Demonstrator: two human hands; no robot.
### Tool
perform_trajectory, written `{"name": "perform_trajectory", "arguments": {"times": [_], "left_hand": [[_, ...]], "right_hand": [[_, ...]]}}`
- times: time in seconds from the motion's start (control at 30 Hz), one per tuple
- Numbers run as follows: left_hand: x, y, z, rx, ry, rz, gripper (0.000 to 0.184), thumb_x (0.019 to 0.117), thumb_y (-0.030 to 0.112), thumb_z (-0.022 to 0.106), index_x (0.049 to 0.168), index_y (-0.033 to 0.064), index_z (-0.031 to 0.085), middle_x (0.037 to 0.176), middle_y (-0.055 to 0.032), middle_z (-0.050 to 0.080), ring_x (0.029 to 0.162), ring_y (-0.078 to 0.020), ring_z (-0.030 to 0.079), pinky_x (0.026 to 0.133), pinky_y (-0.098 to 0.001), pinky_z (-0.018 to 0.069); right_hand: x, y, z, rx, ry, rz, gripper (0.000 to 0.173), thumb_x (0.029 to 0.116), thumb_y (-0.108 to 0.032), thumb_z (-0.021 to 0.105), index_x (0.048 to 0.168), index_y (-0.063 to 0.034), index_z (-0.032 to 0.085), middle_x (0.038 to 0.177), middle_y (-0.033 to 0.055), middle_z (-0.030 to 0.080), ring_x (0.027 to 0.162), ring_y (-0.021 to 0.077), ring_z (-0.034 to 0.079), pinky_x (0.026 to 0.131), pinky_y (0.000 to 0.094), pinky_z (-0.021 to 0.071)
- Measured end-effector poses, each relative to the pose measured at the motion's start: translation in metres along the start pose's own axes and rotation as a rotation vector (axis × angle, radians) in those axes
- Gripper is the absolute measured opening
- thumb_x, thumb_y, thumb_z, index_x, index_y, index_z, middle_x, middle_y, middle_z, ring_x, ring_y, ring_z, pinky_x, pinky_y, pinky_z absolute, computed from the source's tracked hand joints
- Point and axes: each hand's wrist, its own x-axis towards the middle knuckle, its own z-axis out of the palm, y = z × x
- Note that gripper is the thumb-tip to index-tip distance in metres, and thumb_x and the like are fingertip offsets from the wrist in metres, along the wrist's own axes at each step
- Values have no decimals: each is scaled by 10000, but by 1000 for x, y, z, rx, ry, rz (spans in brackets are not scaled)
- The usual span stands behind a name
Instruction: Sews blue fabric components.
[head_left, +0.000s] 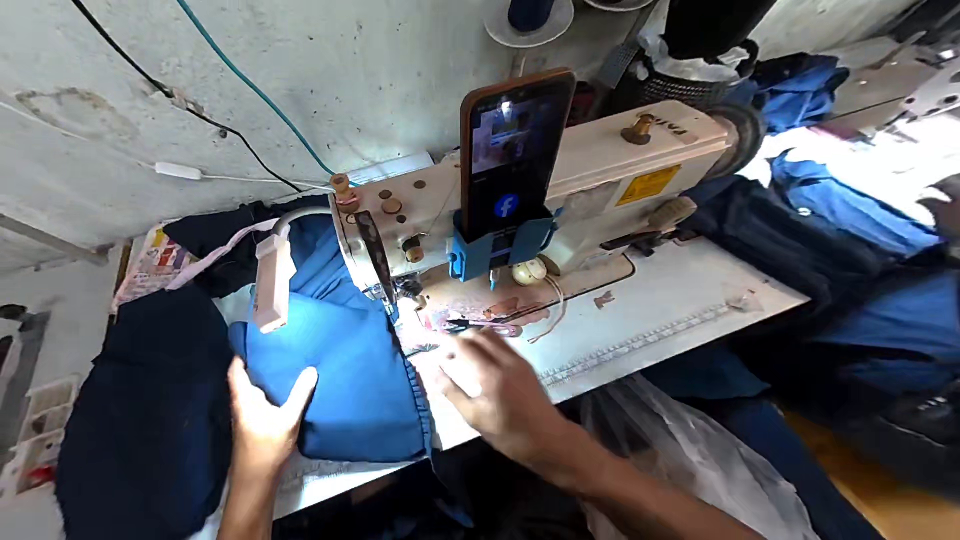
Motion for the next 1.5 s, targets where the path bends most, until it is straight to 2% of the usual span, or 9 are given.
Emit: {"name": "perform_trajectory", "arguments": {"times": [0.2,0.43,0.57,0.77,0.87,0.97,1.1,1.3,1.5], "left_hand": [[-2,-1,-1,-109,82,-61,878,809,251,818,1489,-71,365,1388,-199,568,1245,-98,595,1038,-234,504],[-6,-5,-3,-218,79,-45,844,806,155,802,1481,-68,347,1306,-142,619,1175,-76,641,977,-223,552],[-7,3,-8,-362,65,-214,420,936,122,724,1297,-26,569,1104,-73,721,995,-109,722,864,-288,622],[-2,5,-12,-284,-14,-31,325,975,117,662,1260,-21,588,1139,-53,714,1068,-91,694,957,-277,583],[1,9,-17,-376,-70,-19,510,964,61,635,1436,11,450,1269,-70,660,1150,-128,665,989,-331,575],[2,13,-25,-356,-155,-225,656,888,65,725,1463,88,409,1217,-42,685,1057,-103,700,867,-301,613],[-7,1,-29,70,-156,-196,359,939,335,755,1125,40,671,946,-55,723,845,-104,700,777,-363,597],[-12,5,-38,-280,-347,-244,740,855,-21,745,1497,92,395,1310,-55,646,1145,-122,672,968,-336,588],[8,-17,-19,26,-168,-150,323,989,353,688,1090,46,692,939,-36,738,856,-74,719,813,-331,615]], "right_hand": [[75,24,-76,-309,564,-104,482,1009,-342,622,1421,-94,591,1289,218,560,1163,357,521,964,497,411],[93,32,-76,-402,590,-106,521,1003,-387,627,1453,-129,582,1339,224,520,1186,376,484,974,509,377],[82,26,-78,-336,567,-134,482,1038,-342,532,1449,-95,580,1392,239,505,1251,383,463,1033,529,354],[0,4,21,-34,-15,45,408,1029,-456,551,1074,-100,745,894,40,724,800,163,701,683,360,596],[-14,-2,54,-101,-319,199,542,1020,-558,501,1138,-80,729,1026,108,731,917,265,722,734,450,596],[-11,-8,60,-81,-362,231,385,986,-429,595,1121,-96,732,971,73,745,896,253,726,744,468,584],[-7,-4,61,87,-361,243,253,989,-350,608,1015,-129,729,918,51,718,835,207,697,739,451,572],[-1,10,54,591,-450,414,165,960,-197,707,1080,-107,639,829,11,688,684,81,661,653,273,582],[13,2,63,430,-385,463,406,992,-374,683,1229,-82,532,775,15,662,571,106,638,543,312,581]]}}
